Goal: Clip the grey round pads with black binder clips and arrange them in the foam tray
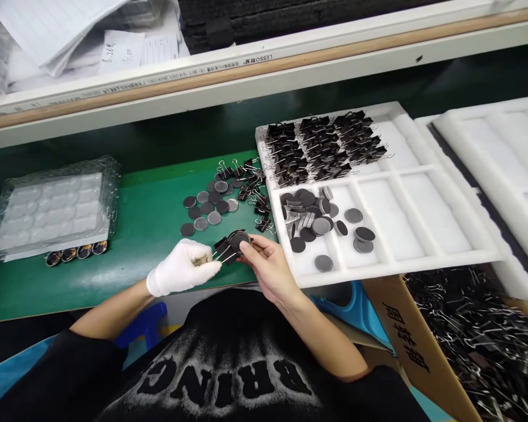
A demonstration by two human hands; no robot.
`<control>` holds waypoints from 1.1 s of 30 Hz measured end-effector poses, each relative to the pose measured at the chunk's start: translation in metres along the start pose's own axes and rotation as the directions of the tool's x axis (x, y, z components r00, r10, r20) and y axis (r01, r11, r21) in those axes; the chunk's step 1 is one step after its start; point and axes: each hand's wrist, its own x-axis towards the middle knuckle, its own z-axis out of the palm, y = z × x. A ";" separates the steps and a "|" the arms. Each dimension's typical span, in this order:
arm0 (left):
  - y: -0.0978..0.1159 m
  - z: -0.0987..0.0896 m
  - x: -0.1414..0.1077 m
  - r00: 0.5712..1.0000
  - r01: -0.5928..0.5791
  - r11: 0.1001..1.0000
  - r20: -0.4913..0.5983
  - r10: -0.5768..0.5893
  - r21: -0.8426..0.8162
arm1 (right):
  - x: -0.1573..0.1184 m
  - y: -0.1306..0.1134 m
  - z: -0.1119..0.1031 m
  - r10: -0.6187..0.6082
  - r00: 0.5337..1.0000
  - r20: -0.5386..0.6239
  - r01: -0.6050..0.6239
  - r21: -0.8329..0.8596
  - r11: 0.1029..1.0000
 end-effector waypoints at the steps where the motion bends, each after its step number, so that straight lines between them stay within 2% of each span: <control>1: -0.001 0.001 0.000 1.000 0.007 1.000 0.006 -0.007 0.004 | 0.000 0.002 0.000 0.004 1.000 -0.004 -0.004 0.011 1.000; 5: -0.005 -0.001 0.001 0.999 -0.026 0.997 0.030 0.024 0.073 | 0.000 0.008 0.000 0.017 1.000 0.000 -0.017 0.068 0.998; 7: -0.005 -0.012 0.009 0.986 -0.089 0.992 0.149 0.075 0.093 | 0.001 0.010 -0.001 0.031 0.999 0.008 -0.032 0.127 0.991; 9: -0.004 -0.029 0.026 0.935 -0.174 0.982 0.327 0.140 0.079 | 0.003 0.010 -0.002 0.037 0.999 -0.010 -0.033 0.230 0.973; 10: -0.002 -0.039 0.039 0.915 -0.203 0.976 0.371 0.158 0.084 | 0.005 0.010 -0.002 0.035 0.999 -0.033 -0.024 0.291 0.957; 11: 0.000 -0.049 0.055 0.929 -0.205 0.971 0.337 0.155 0.119 | 0.006 0.010 -0.002 0.033 0.997 -0.064 -0.009 0.346 0.938; 12: 0.001 -0.059 0.073 0.978 -0.152 0.969 0.173 0.118 0.197 | 0.008 0.009 -0.001 0.032 0.995 -0.097 0.009 0.392 0.920; 13: 0.002 -0.067 0.092 0.995 -0.054 0.947 -0.063 0.078 0.316 | 0.009 0.009 0.000 0.034 0.992 -0.123 0.022 0.427 0.904; 14: 0.002 -0.074 0.112 0.968 0.054 0.904 -0.244 0.056 0.423 | 0.010 0.008 0.000 0.042 0.990 -0.134 0.024 0.454 0.891; 15: 0.001 -0.080 0.132 0.943 0.118 0.865 -0.329 0.057 0.487 | 0.011 0.008 0.001 0.050 0.990 -0.133 0.019 0.474 0.880; 16: 0.000 -0.085 0.150 0.936 0.179 0.830 -0.350 0.021 0.528 | 0.011 0.007 0.002 0.057 0.991 -0.123 0.010 0.487 0.874; 18: -0.006 -0.091 0.180 0.945 0.196 0.803 -0.327 -0.002 0.563 | 0.011 0.005 0.002 0.056 0.995 -0.087 -0.007 0.481 0.877; 21: -0.011 -0.095 0.197 0.964 0.162 0.789 -0.266 0.002 0.593 | 0.010 0.001 0.000 0.015 0.998 -0.056 0.008 0.386 0.923; 24: -0.009 -0.084 0.174 0.935 0.095 0.801 -0.330 0.133 0.591 | 0.010 -0.004 -0.002 -0.040 0.999 -0.033 0.046 0.214 0.976; 27: 0.001 -0.055 0.121 0.863 -0.055 0.823 -0.387 0.324 0.566 | 0.014 -0.008 0.002 -0.150 0.987 0.051 0.147 0.054 0.988; 30: 0.011 -0.028 0.067 0.841 -0.174 0.730 -0.286 0.460 0.661 | 0.018 -0.010 0.009 -0.277 0.946 0.169 0.286 -0.032 0.958; 33: 0.012 -0.023 0.033 0.850 -0.309 0.659 -0.111 0.515 0.686 | 0.016 -0.015 0.010 -0.310 0.912 0.270 0.356 -0.143 0.923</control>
